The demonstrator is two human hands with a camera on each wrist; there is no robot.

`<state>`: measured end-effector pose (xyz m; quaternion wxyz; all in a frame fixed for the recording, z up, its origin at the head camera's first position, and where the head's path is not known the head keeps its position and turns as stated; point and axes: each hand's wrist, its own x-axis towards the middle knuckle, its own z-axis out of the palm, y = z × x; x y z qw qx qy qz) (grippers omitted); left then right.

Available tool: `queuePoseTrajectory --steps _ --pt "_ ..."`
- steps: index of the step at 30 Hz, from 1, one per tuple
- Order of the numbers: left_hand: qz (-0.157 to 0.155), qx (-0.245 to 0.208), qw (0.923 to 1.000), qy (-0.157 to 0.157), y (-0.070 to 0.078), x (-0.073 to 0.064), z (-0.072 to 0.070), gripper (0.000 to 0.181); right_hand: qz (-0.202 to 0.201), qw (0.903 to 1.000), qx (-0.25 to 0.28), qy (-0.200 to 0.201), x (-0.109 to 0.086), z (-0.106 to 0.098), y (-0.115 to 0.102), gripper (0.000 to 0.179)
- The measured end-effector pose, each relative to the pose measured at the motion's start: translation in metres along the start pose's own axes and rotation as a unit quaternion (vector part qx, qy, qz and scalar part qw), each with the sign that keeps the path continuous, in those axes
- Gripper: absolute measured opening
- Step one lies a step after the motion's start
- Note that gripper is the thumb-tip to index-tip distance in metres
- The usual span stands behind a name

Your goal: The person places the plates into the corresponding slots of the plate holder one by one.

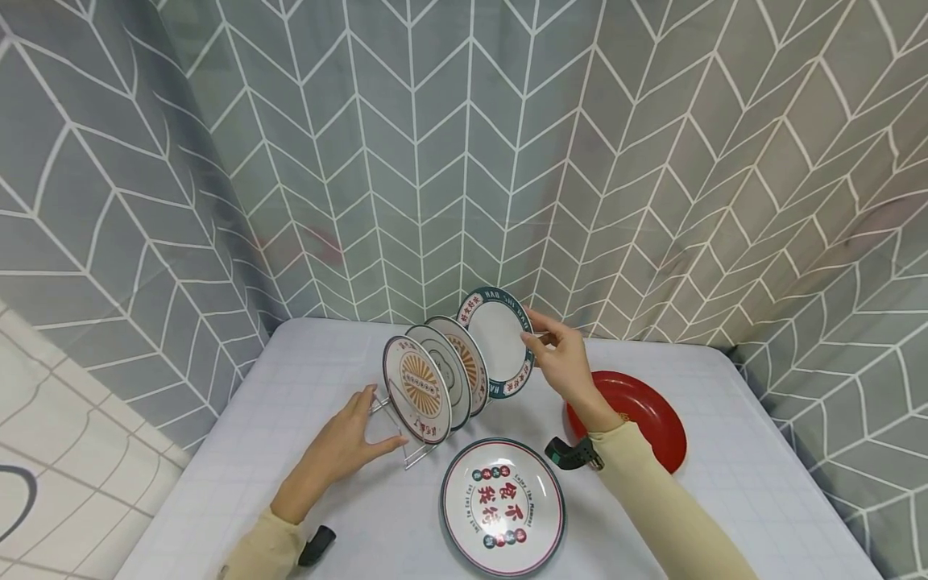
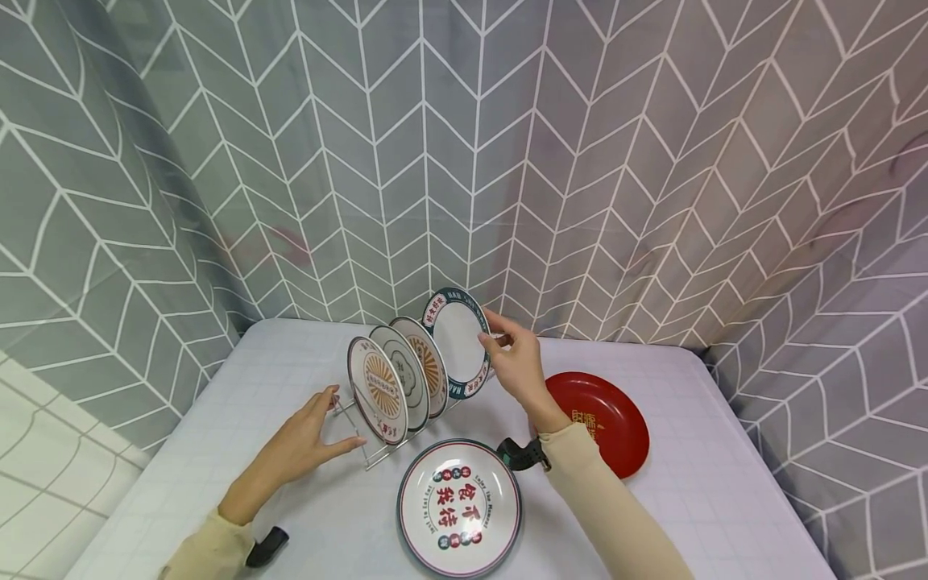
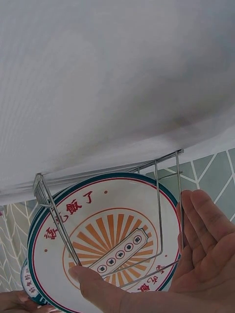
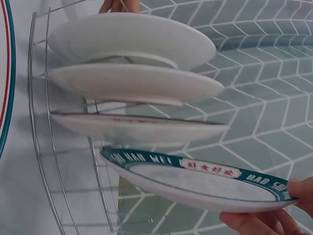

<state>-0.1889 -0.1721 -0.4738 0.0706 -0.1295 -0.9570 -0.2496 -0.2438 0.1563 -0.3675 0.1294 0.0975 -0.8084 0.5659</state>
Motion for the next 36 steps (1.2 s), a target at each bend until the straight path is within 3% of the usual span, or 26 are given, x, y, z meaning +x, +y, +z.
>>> queuePoseTrajectory --steps 7,13,24,36 --pt "-0.002 -0.003 1.0000 -0.001 -0.001 -0.001 -0.001 0.108 -0.029 0.9992 -0.028 0.002 0.002 0.022 -0.003 0.039" --pt "-0.002 -0.001 1.0000 -0.003 -0.002 -0.002 0.000 0.108 -0.030 0.9990 -0.034 -0.003 0.004 0.032 0.009 0.038" --pt "-0.015 0.001 0.9998 -0.012 0.000 0.000 -0.002 0.109 -0.013 0.9987 -0.033 -0.037 0.005 0.039 0.029 0.037" --pt "-0.015 0.001 0.9998 -0.013 0.001 0.000 -0.002 0.109 -0.008 0.9982 -0.021 -0.056 0.005 0.041 0.037 0.040"
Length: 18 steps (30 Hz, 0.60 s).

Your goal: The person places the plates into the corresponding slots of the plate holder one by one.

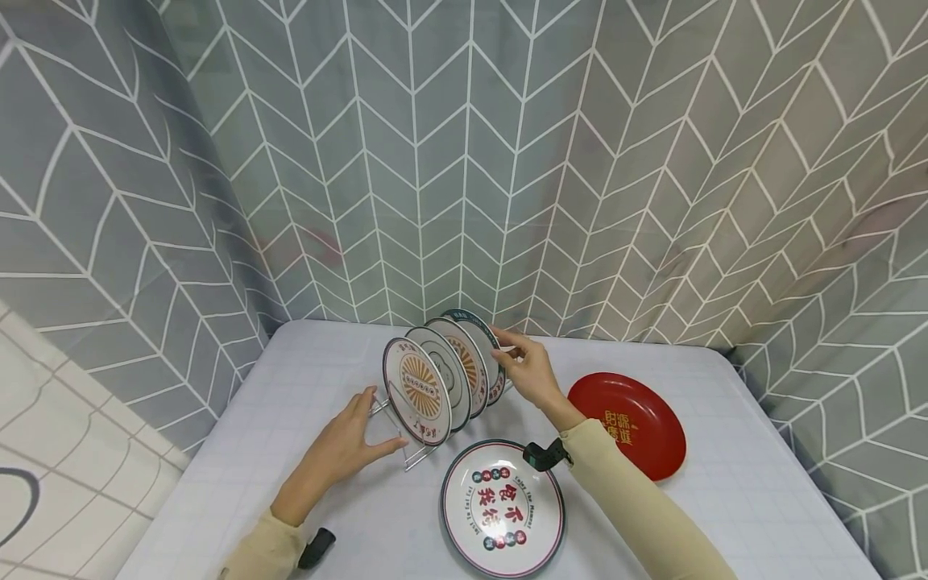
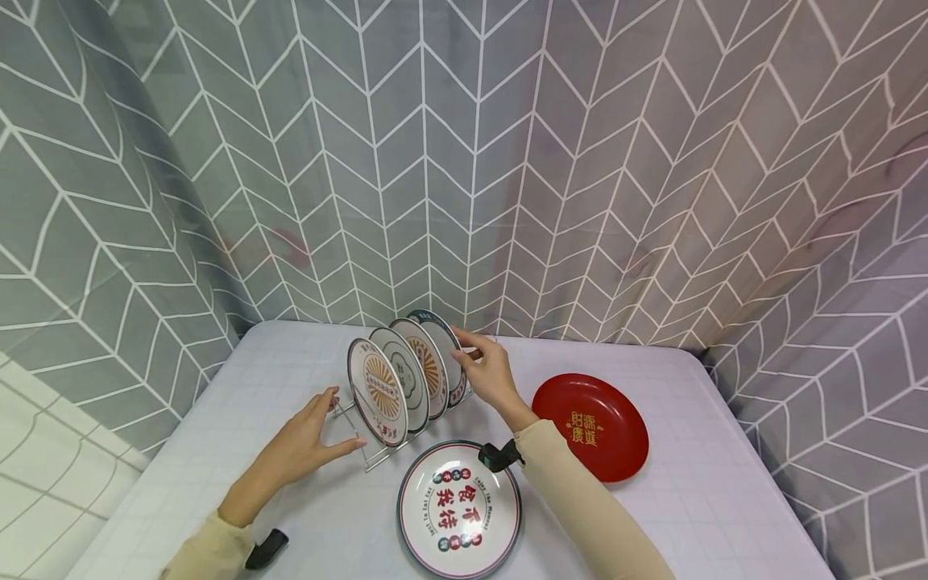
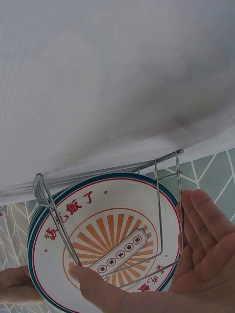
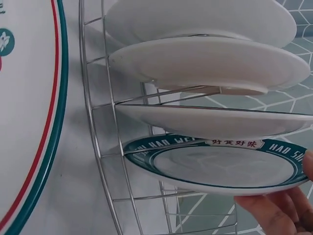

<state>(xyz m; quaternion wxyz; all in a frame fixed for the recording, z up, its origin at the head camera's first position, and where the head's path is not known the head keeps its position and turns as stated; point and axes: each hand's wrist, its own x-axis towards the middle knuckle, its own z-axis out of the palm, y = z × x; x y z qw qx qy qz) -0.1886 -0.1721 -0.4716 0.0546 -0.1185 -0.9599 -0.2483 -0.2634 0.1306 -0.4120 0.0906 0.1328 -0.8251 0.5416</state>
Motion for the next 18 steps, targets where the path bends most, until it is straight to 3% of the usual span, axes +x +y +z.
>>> queuePoseTrajectory --steps 5,10,18 --pt "-0.001 -0.005 1.0000 0.001 0.000 -0.001 0.001 0.108 -0.025 0.9989 -0.039 0.002 -0.003 -0.004 0.000 0.042" --pt "0.003 -0.010 0.9999 -0.005 0.001 -0.001 0.003 0.108 -0.049 0.9984 -0.013 0.024 -0.015 -0.019 -0.005 0.044" --pt "0.000 0.000 1.0000 -0.003 0.000 -0.001 -0.001 0.107 0.003 0.9998 0.021 0.004 -0.042 -0.036 0.004 0.042"
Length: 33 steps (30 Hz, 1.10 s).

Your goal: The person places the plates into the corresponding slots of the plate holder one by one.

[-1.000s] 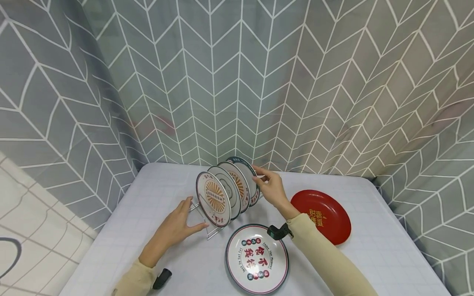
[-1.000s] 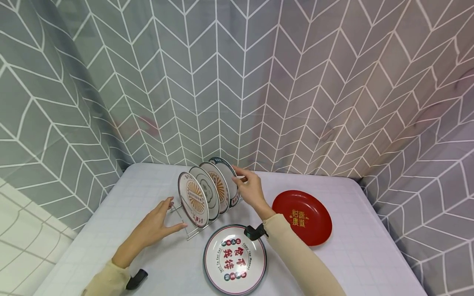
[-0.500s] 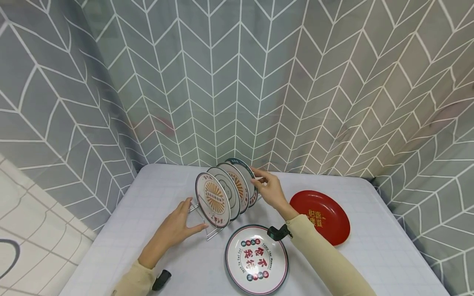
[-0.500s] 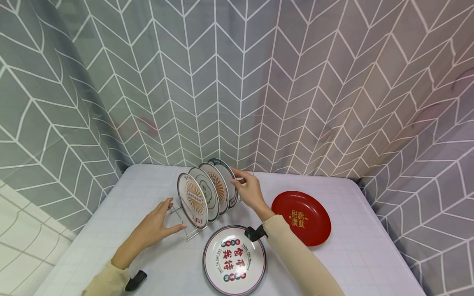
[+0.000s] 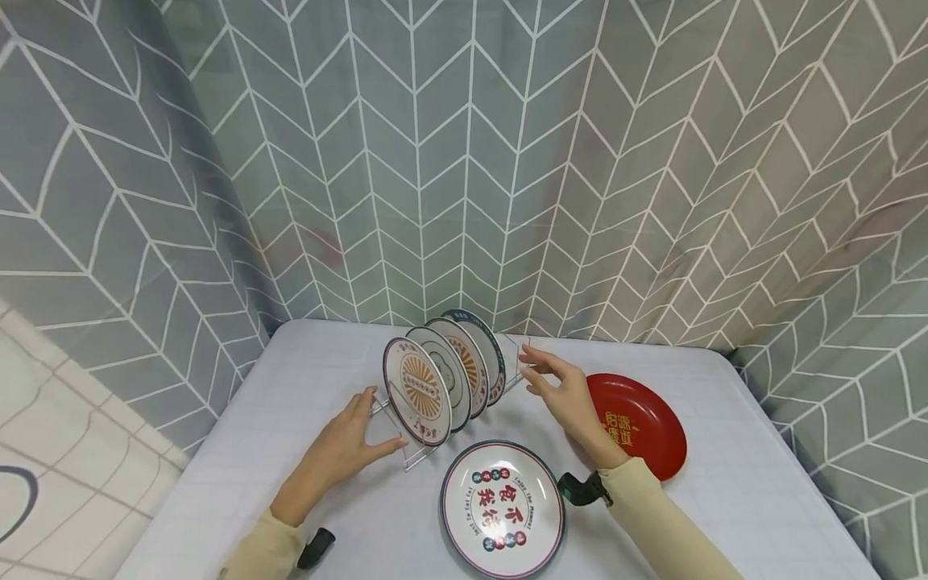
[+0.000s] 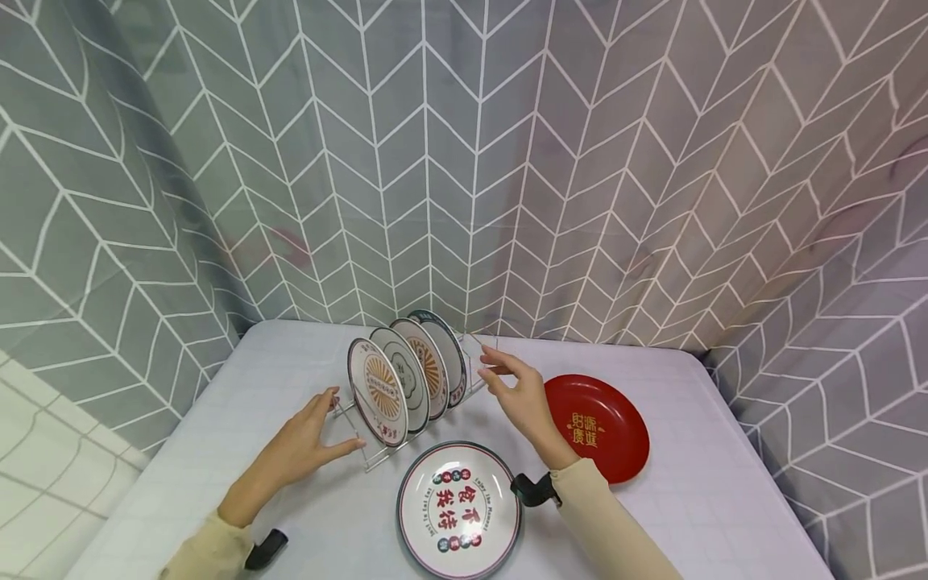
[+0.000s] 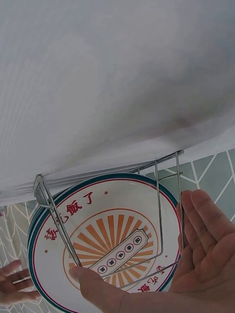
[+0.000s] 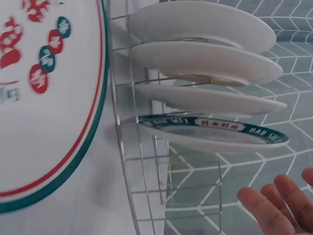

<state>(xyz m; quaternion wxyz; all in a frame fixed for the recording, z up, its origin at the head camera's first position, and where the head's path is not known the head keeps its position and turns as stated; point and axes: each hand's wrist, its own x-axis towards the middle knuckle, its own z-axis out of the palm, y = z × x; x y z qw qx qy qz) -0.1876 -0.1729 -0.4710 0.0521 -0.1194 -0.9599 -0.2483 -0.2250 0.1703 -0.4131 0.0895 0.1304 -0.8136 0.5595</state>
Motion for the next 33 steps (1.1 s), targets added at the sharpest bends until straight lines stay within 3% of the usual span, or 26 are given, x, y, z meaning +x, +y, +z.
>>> queuePoseTrajectory --steps 8,15,19,28,33 --pt "0.002 -0.012 0.9999 0.000 -0.001 -0.001 0.000 0.109 -0.011 0.9996 -0.008 -0.025 -0.018 -0.012 0.007 0.038" --pt "0.011 -0.010 0.9999 0.004 0.001 0.000 0.000 0.108 0.046 0.9898 -0.021 -0.133 -0.048 -0.015 0.037 0.041" --pt "0.013 -0.008 0.9999 0.005 0.000 0.000 0.000 0.108 0.078 0.9812 -0.053 -0.168 -0.061 -0.015 0.047 0.044" --pt "0.013 -0.008 0.9999 0.008 -0.004 -0.001 0.002 0.107 0.075 0.9778 -0.088 -0.174 -0.069 -0.013 0.067 0.039" --pt "0.018 -0.007 0.9997 0.011 -0.003 0.001 0.002 0.108 0.088 0.9772 -0.082 -0.175 -0.068 -0.013 0.075 0.039"
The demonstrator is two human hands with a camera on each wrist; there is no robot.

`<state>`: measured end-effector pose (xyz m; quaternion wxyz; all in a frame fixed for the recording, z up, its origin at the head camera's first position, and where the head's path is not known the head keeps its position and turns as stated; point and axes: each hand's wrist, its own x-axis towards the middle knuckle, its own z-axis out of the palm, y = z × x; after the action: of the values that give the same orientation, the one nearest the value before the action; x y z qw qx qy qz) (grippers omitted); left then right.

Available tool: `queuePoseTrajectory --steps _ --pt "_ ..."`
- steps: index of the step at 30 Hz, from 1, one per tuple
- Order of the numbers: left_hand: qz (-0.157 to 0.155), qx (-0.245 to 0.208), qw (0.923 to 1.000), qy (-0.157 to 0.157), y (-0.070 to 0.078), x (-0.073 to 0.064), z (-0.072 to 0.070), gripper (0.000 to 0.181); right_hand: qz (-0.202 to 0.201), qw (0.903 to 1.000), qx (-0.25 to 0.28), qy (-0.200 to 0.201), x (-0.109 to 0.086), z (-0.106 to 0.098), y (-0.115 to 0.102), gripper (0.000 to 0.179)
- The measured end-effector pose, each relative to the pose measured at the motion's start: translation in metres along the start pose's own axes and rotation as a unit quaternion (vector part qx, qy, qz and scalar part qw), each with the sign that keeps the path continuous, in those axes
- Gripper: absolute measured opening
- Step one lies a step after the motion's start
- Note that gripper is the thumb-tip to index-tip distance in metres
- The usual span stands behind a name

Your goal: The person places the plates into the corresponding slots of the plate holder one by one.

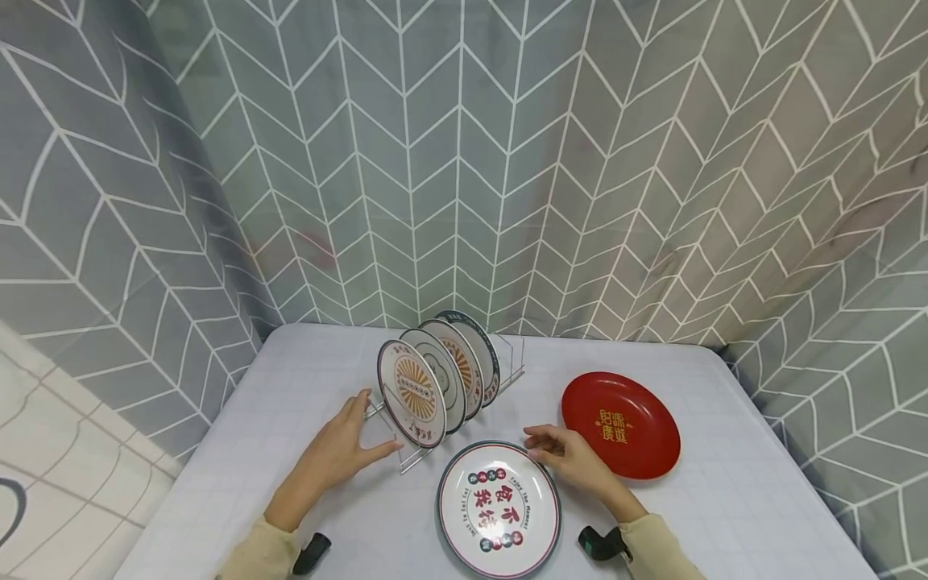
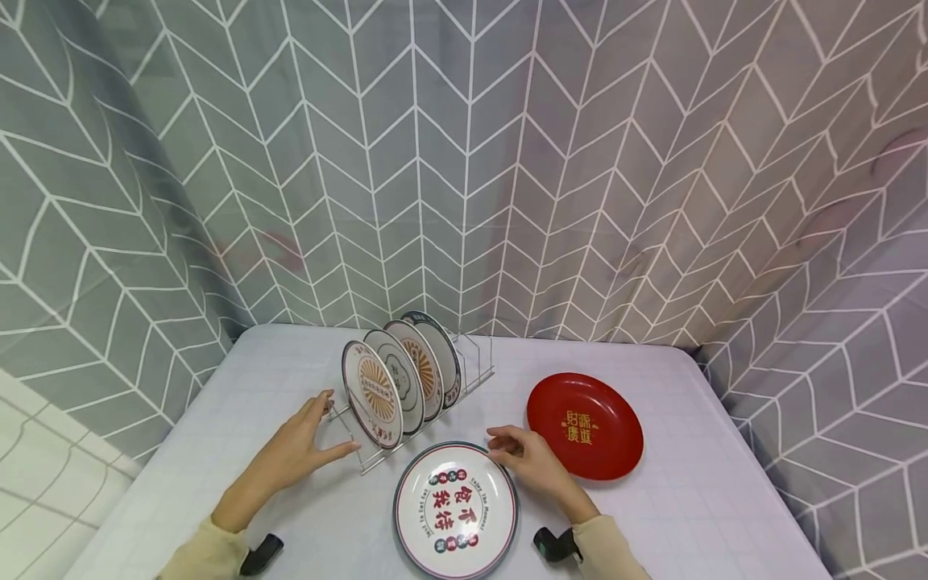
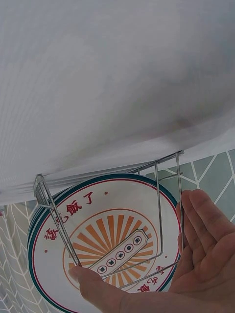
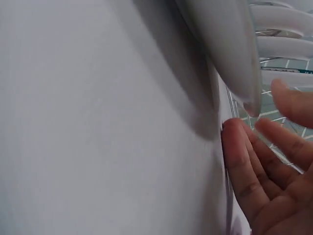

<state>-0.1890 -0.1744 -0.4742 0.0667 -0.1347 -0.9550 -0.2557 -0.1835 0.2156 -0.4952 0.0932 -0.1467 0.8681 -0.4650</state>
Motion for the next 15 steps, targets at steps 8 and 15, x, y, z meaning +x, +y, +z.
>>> queuePoseTrajectory --steps 8,15 --pt "0.000 0.002 1.0000 0.000 0.0018 0.0004 -0.0012 0.109 0.001 1.0000 0.003 0.003 0.0034 0.0036 0.0034 0.036" --pt "-0.003 0.002 1.0000 -0.002 0.0022 -0.0001 -0.0009 0.108 0.007 1.0000 -0.001 0.001 0.0015 0.0020 -0.0001 0.036"
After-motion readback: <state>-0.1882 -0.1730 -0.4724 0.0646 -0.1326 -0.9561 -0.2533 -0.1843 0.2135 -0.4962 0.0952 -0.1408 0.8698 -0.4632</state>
